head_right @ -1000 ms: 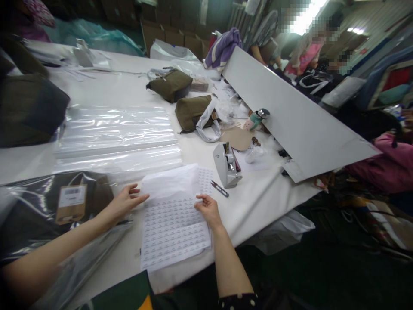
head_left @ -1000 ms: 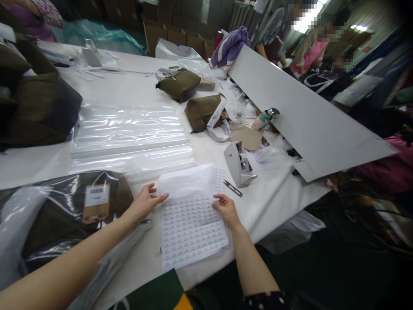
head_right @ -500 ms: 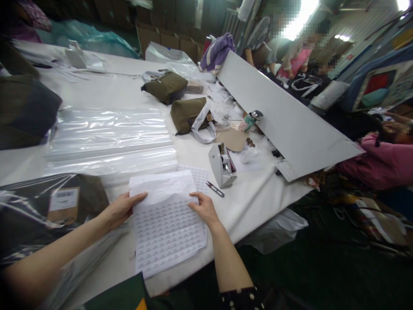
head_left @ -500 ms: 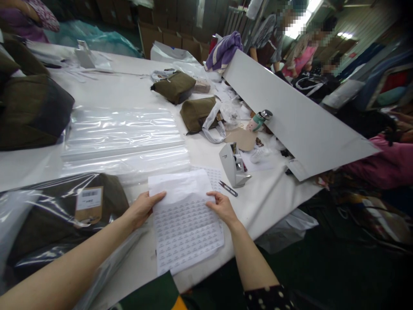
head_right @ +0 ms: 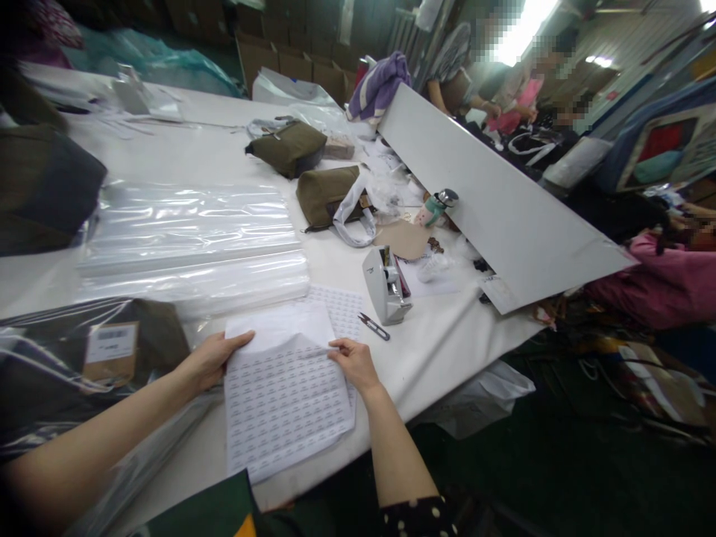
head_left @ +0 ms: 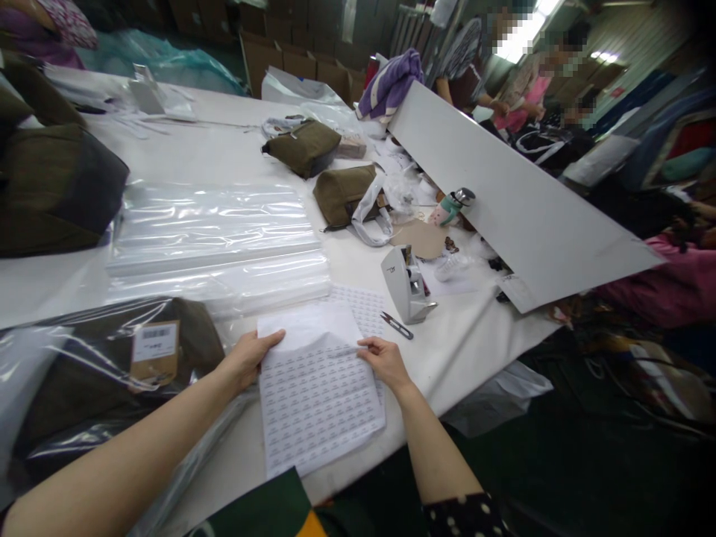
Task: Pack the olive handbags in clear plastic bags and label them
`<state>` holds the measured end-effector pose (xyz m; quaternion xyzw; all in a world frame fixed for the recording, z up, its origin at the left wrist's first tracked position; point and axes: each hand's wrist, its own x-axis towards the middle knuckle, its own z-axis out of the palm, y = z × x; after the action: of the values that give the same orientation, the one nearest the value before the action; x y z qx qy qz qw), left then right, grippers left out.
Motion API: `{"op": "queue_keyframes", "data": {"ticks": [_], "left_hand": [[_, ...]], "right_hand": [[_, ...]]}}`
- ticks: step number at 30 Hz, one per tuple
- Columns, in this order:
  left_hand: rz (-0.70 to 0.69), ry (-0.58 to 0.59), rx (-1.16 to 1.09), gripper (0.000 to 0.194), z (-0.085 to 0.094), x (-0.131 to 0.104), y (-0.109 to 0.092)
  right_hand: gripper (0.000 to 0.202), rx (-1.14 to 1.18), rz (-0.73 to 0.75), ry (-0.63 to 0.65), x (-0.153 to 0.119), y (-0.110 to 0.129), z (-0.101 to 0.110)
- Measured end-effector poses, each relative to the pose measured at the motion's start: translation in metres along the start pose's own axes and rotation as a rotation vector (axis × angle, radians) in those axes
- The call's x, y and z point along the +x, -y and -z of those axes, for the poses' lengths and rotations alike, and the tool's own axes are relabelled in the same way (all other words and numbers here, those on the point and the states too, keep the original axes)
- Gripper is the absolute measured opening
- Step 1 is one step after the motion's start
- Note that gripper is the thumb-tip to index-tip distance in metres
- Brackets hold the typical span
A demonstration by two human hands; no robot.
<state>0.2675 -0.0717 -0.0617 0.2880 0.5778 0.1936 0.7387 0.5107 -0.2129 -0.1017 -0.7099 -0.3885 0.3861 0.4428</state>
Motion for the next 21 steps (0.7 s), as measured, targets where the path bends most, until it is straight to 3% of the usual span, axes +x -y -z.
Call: {"op": "queue_keyframes", "data": {"ticks": [21], "left_hand": [[0.019,-0.013,-0.025,0.016,0.0006,0.0028,0.0020]], "right_hand": [[0.009,-0.060,0.170,-0.003,-0.0038,-0.0076,-0.0057]]}}
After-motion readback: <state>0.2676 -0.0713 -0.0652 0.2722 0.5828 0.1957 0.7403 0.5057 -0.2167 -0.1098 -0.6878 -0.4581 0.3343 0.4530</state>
